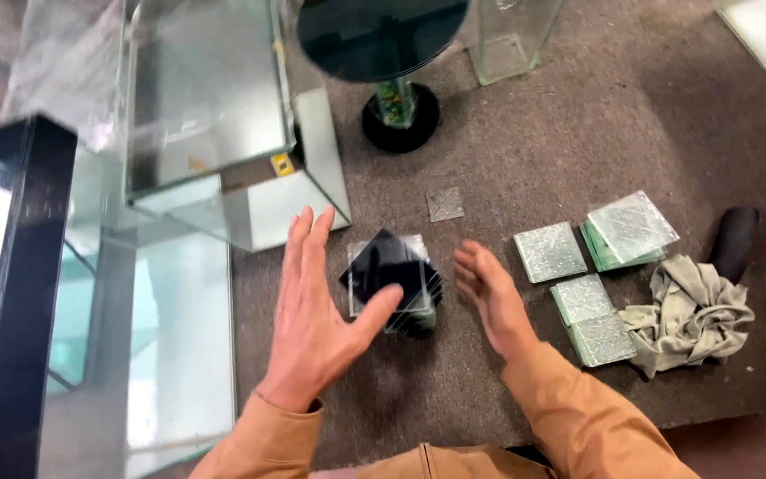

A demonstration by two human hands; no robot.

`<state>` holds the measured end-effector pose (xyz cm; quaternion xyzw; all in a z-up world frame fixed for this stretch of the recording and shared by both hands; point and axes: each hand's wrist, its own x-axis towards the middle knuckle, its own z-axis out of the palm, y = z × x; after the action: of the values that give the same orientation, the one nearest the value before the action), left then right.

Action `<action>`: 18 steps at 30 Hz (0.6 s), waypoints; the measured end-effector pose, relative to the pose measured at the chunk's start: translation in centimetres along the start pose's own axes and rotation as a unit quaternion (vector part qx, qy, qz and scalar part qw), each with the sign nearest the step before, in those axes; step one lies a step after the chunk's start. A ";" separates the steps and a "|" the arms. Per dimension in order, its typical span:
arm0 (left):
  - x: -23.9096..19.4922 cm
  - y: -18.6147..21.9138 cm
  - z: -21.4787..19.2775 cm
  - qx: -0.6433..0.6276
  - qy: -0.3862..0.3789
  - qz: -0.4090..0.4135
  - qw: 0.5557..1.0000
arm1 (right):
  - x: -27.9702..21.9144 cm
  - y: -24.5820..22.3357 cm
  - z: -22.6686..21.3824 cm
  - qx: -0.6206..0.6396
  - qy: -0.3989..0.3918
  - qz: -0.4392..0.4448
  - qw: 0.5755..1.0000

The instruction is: The person picks up small square glass tiles from the floor, stacks them into a neat pile, and wipes the stack with a cloth. They then separate the stack into smaller piles and continue handling the tiles.

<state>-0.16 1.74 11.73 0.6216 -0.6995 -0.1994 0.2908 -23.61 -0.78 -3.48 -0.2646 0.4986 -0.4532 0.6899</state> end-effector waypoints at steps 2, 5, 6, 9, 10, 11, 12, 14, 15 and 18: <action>0.7 -0.8 0.3 0.106 -0.015 0.099 0.989 | -1.5 2.4 -2.4 -0.030 0.071 0.020 0.997; 1.3 -1.8 1.0 0.296 -0.121 0.206 0.925 | -4.3 8.3 -5.8 -0.098 0.095 0.031 0.990; 1.6 -2.1 1.3 0.355 -0.122 0.256 0.891 | -5.4 10.0 -6.5 -0.152 0.062 0.023 0.986; 2.8 -2.8 2.2 0.432 -0.133 0.321 0.832 | -8.2 13.2 -7.5 -0.222 0.013 0.022 0.975; 3.3 -3.0 2.5 0.447 -0.137 0.331 0.820 | -9.1 13.9 -7.7 -0.249 -0.004 0.028 0.968; 3.7 -2.8 2.8 0.450 -0.141 0.335 0.816 | -8.9 14.0 -8.0 -0.242 -0.002 0.029 0.970; 4.0 -2.5 3.1 0.391 -0.178 0.290 0.855 | -8.9 14.0 -8.2 -0.256 -0.009 0.002 0.967; 4.4 -1.7 3.8 0.330 -0.218 0.243 0.886 | -8.4 13.5 -8.6 -0.267 -0.015 -0.021 0.963; 4.6 -1.1 4.0 0.272 -0.212 0.186 0.920 | -7.7 12.7 -8.6 -0.260 -0.017 -0.023 0.965; 4.5 -0.4 5.2 0.201 -0.181 0.052 0.961 | -5.0 10.8 -7.9 -0.241 -0.024 -0.030 0.970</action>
<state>-3.54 -3.16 8.27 0.5834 -0.7975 -0.1488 0.0382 -27.48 9.22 -12.86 -0.4487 0.5681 -0.3342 0.6036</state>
